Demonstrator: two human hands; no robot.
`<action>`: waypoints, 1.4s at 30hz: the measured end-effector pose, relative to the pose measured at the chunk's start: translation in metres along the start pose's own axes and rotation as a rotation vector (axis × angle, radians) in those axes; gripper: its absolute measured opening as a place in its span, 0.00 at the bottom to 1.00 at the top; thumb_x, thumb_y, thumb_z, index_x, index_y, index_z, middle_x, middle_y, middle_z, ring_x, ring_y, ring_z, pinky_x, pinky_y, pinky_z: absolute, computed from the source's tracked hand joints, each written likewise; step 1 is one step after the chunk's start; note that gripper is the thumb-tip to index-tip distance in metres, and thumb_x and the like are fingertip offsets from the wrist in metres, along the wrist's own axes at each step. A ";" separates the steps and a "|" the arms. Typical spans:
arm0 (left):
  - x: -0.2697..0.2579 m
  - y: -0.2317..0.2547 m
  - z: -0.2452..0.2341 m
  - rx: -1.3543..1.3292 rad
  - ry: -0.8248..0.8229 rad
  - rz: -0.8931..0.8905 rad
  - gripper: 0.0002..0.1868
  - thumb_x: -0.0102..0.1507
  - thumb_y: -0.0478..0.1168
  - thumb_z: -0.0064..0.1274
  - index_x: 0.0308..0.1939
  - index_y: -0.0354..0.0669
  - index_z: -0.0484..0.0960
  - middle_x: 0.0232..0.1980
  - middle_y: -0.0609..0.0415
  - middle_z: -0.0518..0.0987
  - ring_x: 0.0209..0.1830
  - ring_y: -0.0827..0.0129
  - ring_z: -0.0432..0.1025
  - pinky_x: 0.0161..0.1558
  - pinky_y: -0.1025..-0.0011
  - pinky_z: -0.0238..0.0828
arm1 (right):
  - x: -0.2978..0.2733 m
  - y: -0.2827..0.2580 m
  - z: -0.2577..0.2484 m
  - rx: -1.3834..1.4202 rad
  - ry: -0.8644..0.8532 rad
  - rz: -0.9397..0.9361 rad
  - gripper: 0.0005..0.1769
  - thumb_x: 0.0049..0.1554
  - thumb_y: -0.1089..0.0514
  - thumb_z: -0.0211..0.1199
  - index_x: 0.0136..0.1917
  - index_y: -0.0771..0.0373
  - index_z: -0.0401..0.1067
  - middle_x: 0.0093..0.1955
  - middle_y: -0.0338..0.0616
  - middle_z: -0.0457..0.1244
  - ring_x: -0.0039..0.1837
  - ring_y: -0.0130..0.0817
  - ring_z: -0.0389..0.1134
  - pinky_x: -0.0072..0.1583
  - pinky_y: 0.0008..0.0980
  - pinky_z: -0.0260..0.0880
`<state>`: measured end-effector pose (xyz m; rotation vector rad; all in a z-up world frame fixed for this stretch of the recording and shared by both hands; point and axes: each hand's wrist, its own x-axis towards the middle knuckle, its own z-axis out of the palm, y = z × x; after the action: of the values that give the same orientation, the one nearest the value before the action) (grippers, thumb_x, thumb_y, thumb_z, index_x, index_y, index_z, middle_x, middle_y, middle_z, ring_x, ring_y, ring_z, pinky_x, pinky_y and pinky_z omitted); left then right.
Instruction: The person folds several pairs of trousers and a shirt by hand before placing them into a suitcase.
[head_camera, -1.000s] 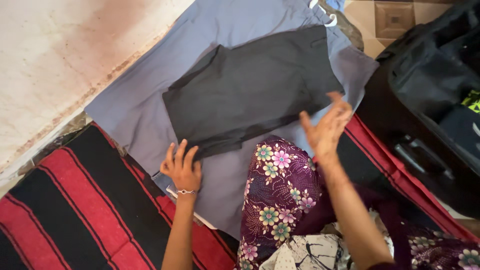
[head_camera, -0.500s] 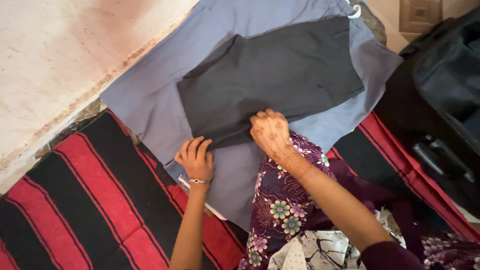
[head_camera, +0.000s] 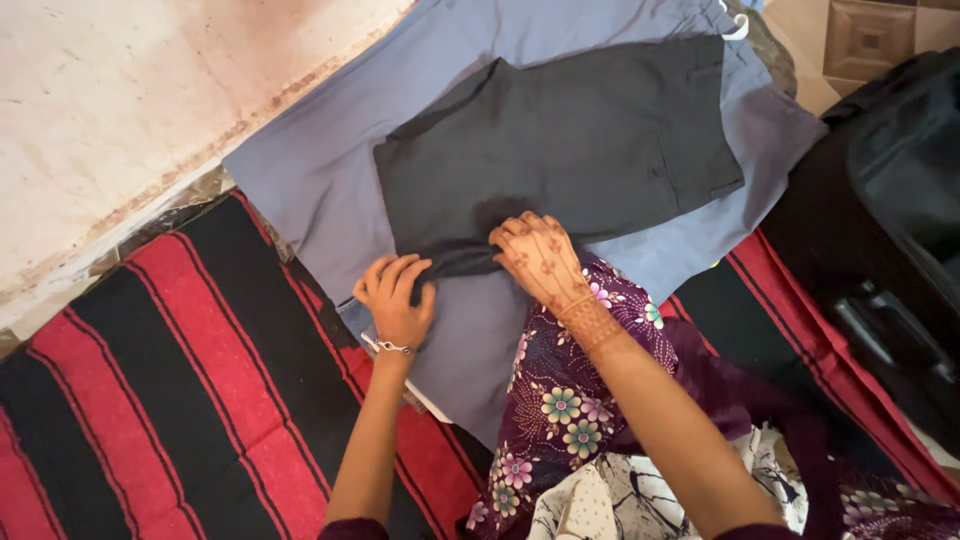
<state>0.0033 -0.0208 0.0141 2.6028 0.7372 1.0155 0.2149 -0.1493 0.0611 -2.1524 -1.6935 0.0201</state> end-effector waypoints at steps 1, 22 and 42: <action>0.001 0.000 -0.001 0.008 -0.002 0.000 0.20 0.54 0.37 0.62 0.50 0.52 0.84 0.57 0.62 0.80 0.62 0.62 0.69 0.64 0.56 0.51 | -0.001 0.002 0.004 -0.011 0.012 0.006 0.13 0.48 0.54 0.69 0.47 0.54 0.72 0.46 0.38 0.66 0.55 0.39 0.66 0.55 0.43 0.64; 0.057 0.003 -0.016 0.169 -0.398 0.079 0.21 0.48 0.38 0.67 0.45 0.55 0.82 0.46 0.63 0.82 0.54 0.65 0.72 0.58 0.57 0.57 | 0.005 -0.004 -0.002 -0.082 0.033 -0.120 0.11 0.46 0.58 0.57 0.45 0.56 0.71 0.45 0.42 0.62 0.52 0.39 0.68 0.51 0.40 0.69; 0.028 0.022 -0.004 0.095 -0.132 0.045 0.23 0.47 0.40 0.65 0.47 0.48 0.81 0.52 0.53 0.77 0.56 0.55 0.68 0.58 0.53 0.56 | 0.003 -0.001 0.003 -0.012 0.025 0.070 0.21 0.46 0.66 0.62 0.55 0.60 0.71 0.51 0.45 0.63 0.56 0.43 0.67 0.53 0.42 0.71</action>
<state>0.0258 -0.0239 0.0415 2.7481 0.7139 0.8294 0.2136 -0.1457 0.0591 -2.2107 -1.6081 0.0022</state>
